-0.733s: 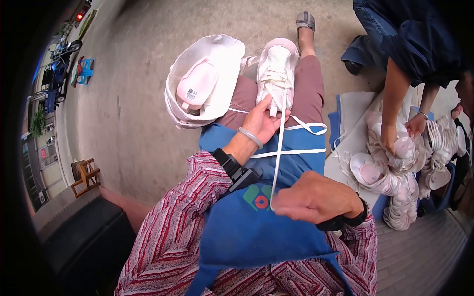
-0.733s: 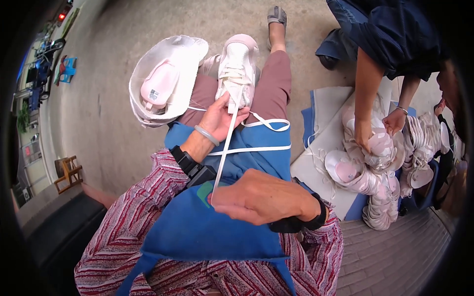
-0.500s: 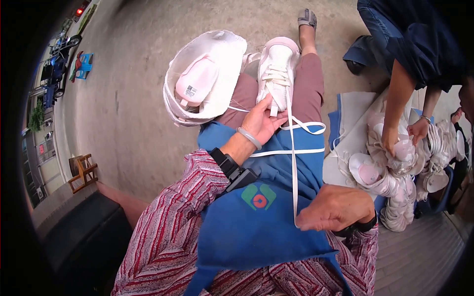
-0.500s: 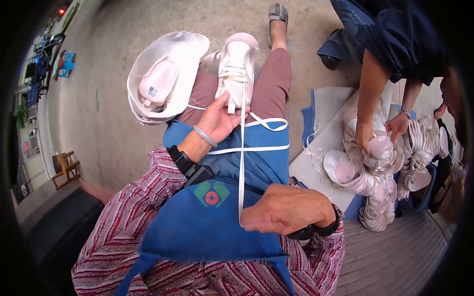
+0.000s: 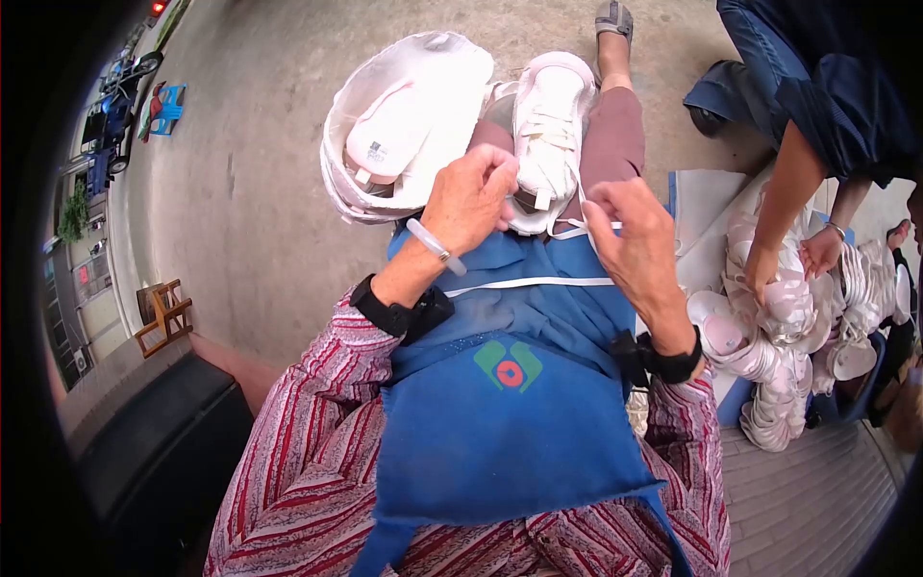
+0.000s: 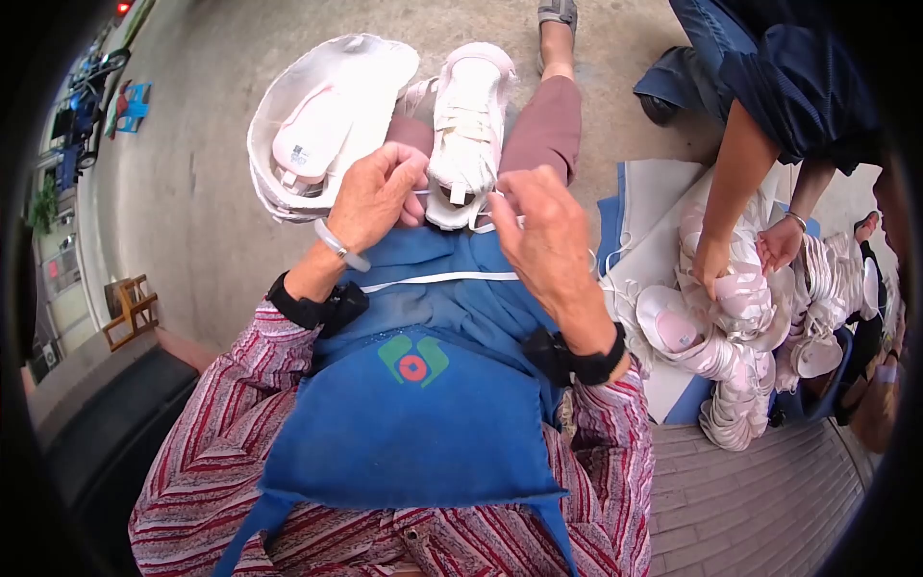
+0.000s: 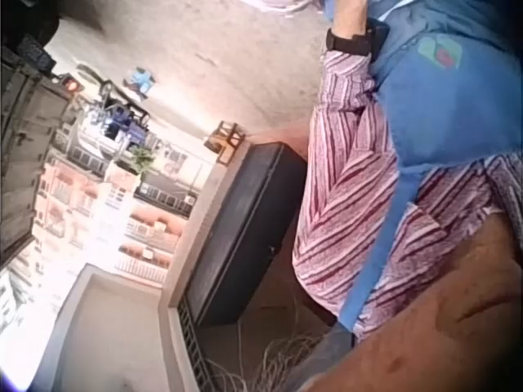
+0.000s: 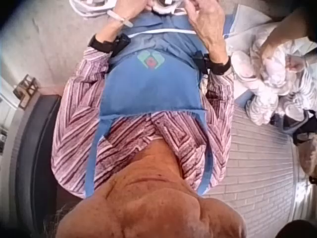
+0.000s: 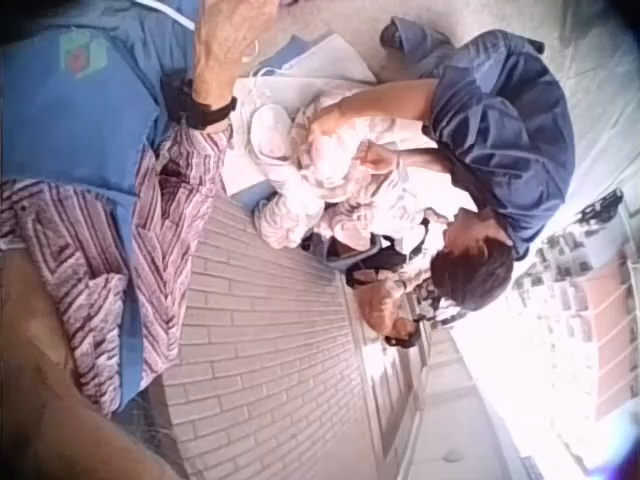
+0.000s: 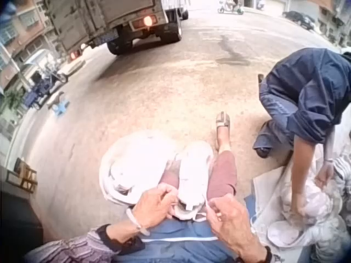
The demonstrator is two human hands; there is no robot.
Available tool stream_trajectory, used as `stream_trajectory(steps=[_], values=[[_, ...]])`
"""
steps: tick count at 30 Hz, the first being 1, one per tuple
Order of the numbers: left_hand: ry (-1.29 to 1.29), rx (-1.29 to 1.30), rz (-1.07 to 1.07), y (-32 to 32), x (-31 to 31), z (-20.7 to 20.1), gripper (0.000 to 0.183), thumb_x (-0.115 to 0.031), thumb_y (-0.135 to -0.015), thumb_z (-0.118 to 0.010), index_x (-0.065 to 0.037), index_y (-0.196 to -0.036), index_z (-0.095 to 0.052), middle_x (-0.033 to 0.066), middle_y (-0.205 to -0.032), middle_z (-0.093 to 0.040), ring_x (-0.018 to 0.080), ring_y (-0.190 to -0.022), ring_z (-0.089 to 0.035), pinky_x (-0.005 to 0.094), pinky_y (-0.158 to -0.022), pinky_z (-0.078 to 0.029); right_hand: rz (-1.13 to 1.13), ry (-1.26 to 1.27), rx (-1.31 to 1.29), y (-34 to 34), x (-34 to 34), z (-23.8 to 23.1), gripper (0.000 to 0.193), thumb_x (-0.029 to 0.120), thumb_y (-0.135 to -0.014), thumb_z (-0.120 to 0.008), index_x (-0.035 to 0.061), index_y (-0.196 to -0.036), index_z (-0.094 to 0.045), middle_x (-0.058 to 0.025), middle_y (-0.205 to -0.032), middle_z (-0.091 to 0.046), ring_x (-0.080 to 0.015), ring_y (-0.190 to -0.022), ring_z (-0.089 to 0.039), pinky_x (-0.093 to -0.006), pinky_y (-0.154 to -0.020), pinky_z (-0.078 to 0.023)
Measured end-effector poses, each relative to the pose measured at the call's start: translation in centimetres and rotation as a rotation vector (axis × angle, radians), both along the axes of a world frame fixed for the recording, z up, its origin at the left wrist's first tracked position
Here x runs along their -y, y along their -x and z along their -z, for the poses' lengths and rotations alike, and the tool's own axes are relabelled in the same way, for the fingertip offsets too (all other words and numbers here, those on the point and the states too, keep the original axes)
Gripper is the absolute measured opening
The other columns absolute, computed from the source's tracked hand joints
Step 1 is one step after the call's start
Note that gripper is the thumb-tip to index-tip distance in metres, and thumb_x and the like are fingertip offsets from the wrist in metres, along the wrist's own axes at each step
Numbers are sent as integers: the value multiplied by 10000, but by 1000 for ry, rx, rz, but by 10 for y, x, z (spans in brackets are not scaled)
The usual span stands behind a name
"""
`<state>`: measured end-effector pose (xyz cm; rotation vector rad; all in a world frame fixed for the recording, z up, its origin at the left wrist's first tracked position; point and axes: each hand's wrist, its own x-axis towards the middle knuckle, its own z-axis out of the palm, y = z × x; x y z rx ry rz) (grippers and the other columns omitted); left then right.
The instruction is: The recorder is lacing white and pink sneakers while sitting outdoors.
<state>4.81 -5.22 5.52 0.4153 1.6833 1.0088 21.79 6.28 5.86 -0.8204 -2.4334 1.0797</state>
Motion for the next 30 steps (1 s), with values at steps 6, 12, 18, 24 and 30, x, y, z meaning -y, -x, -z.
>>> stream_trajectory(steps=[6,12,18,24,30], values=[[-251,-1001,170,18,-35,31,166,-103,-801,-604,-6,-931,-568,127,-818,-594,212,-714,-609,319,-626,-491,1,-178,103,39,12,27,263,212,-726,-681,35,-822,-512,-146,-818,-507,-354,-634,-578,-444,-522,-447],[-238,-1079,250,20,-41,32,166,-88,-774,-609,-15,-919,-572,130,-818,-565,280,-727,-588,360,-646,-478,6,-151,166,50,8,33,289,231,-727,-686,26,-832,-510,-148,-828,-520,-355,-622,-586,-443,-514,-453],[-396,-1229,265,29,-41,46,143,-110,-810,-592,-13,-908,-554,103,-761,-557,226,-618,-567,334,-552,-466,-3,-193,162,57,14,34,249,210,-747,-665,32,-841,-519,-149,-847,-533,-343,-616,-600,-435,-516,-470],[90,-26,80,41,-52,25,225,-218,-918,-491,-17,-825,-534,2,-601,-448,69,-436,-439,216,-361,-364,-56,-211,146,58,16,40,172,171,-774,-618,22,-801,-538,-158,-819,-553,-341,-604,-601,-436,-524,-480],[96,-107,139,34,-54,24,227,-213,-925,-451,7,-881,-490,55,-643,-517,126,-468,-527,240,-419,-470,-148,-157,182,46,-2,31,164,154,-763,-593,0,-733,-546,-194,-762,-572,-369,-631,-589,-449,-567,-469]])
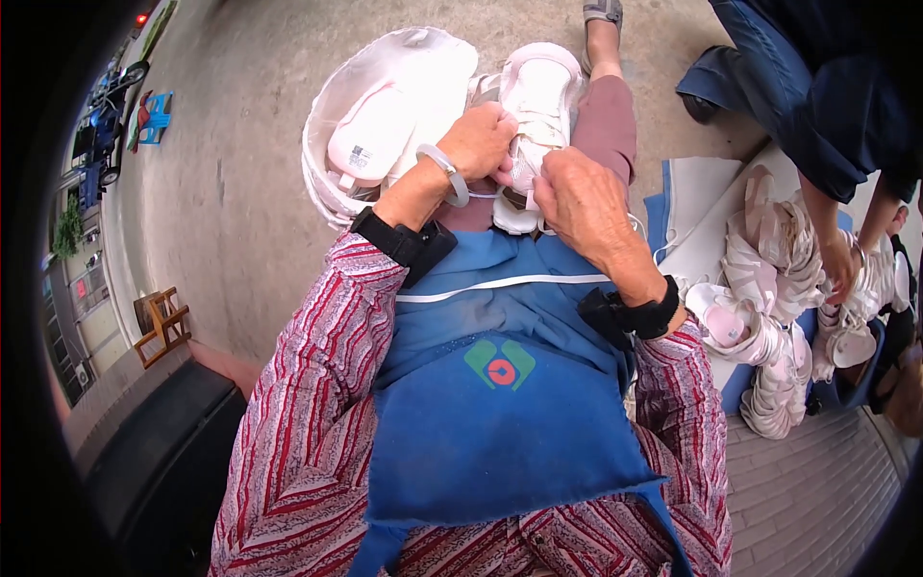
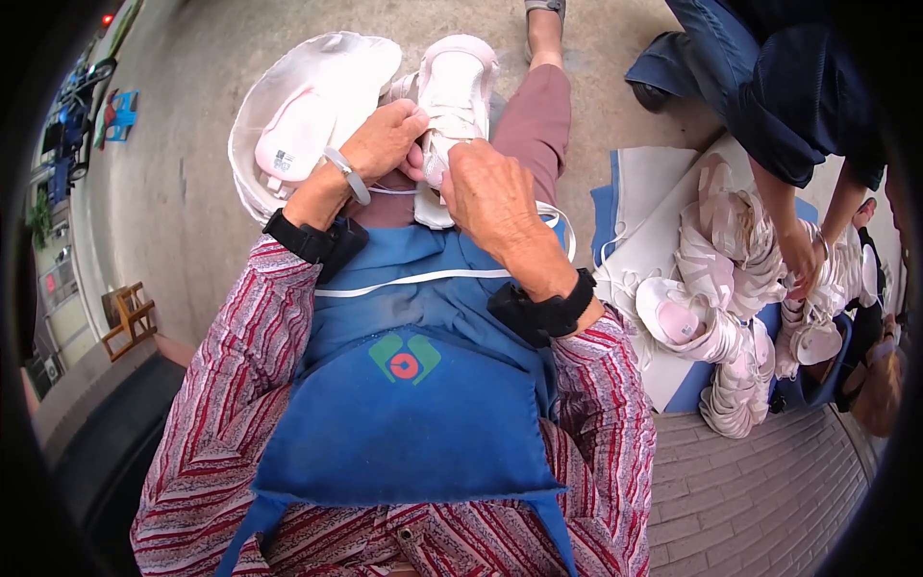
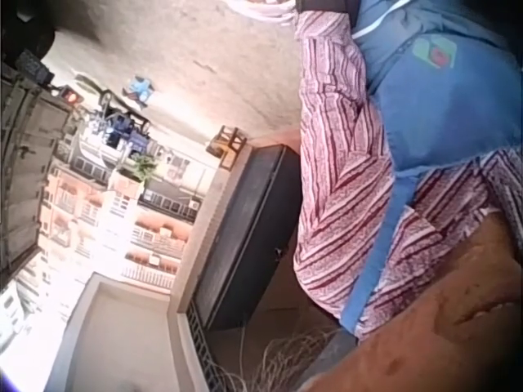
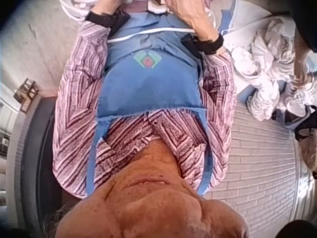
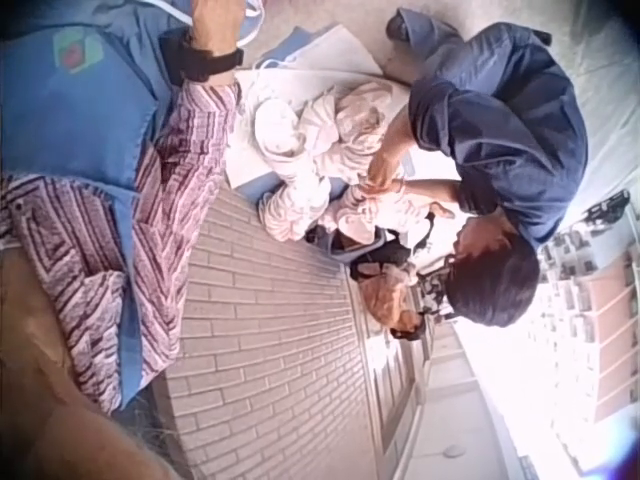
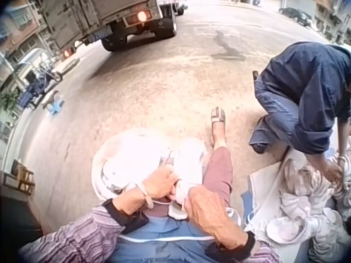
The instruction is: The recorder is lacing white and pink sneakers while sitting outdoors.
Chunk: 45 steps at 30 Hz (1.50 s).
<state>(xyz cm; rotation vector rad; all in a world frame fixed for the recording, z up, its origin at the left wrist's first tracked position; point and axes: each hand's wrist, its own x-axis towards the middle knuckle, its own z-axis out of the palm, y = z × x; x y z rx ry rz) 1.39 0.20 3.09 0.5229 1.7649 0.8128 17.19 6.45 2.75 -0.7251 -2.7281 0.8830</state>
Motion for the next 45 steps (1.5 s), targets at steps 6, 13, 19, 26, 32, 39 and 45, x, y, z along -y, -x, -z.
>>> stream_trajectory(steps=[6,13,19,26,32,39,45], values=[[-1,-311,29,-8,8,6,165,-154,-906,-435,-6,-833,-439,107,-688,-574,157,-503,-579,283,-444,-505,-56,221,61,-21,-15,-17,195,169,-784,-591,-5,-715,-538,-181,-696,-548,-355,-685,-562,-438,-615,-432],[119,466,-113,-42,55,-22,251,-207,-909,-513,15,-1025,-494,92,-866,-548,168,-640,-610,277,-515,-547,185,127,-264,-15,-10,5,159,153,-784,-625,68,-907,-572,-112,-756,-524,-296,-652,-565,-392,-585,-446],[-165,1012,-787,-73,65,18,163,-193,-878,-583,-71,-982,-552,48,-928,-585,201,-854,-598,350,-771,-511,162,65,-270,4,-9,16,155,139,-771,-631,83,-908,-584,-102,-784,-520,-295,-661,-576,-390,-566,-452],[-274,939,-846,-87,51,36,128,-168,-864,-597,-110,-972,-562,-26,-861,-584,126,-837,-561,292,-839,-450,148,116,-267,5,-25,22,75,86,-760,-601,38,-812,-576,-121,-747,-520,-299,-660,-559,-388,-596,-449],[-399,1040,-841,-81,40,33,342,-161,-861,-577,-82,-1180,-482,34,-1097,-562,145,-1010,-532,342,-915,-420,182,299,-225,-3,-26,18,91,89,-776,-605,15,-803,-559,-103,-714,-529,-236,-616,-552,-362,-590,-444],[-371,1002,-818,-75,31,33,345,-196,-914,-487,-58,-1228,-448,78,-1149,-550,187,-1063,-527,386,-935,-426,182,209,-154,-12,-15,17,233,184,-783,-632,26,-929,-540,-135,-807,-567,-275,-670,-586,-370,-618,-470],[-366,935,-831,-70,24,35,367,-182,-914,-479,-29,-1243,-423,100,-1166,-535,206,-1067,-527,382,-925,-436,135,93,28,-18,-7,6,391,230,-779,-629,11,-1063,-472,-187,-877,-578,-363,-762,-594,-435,-630,-476]])
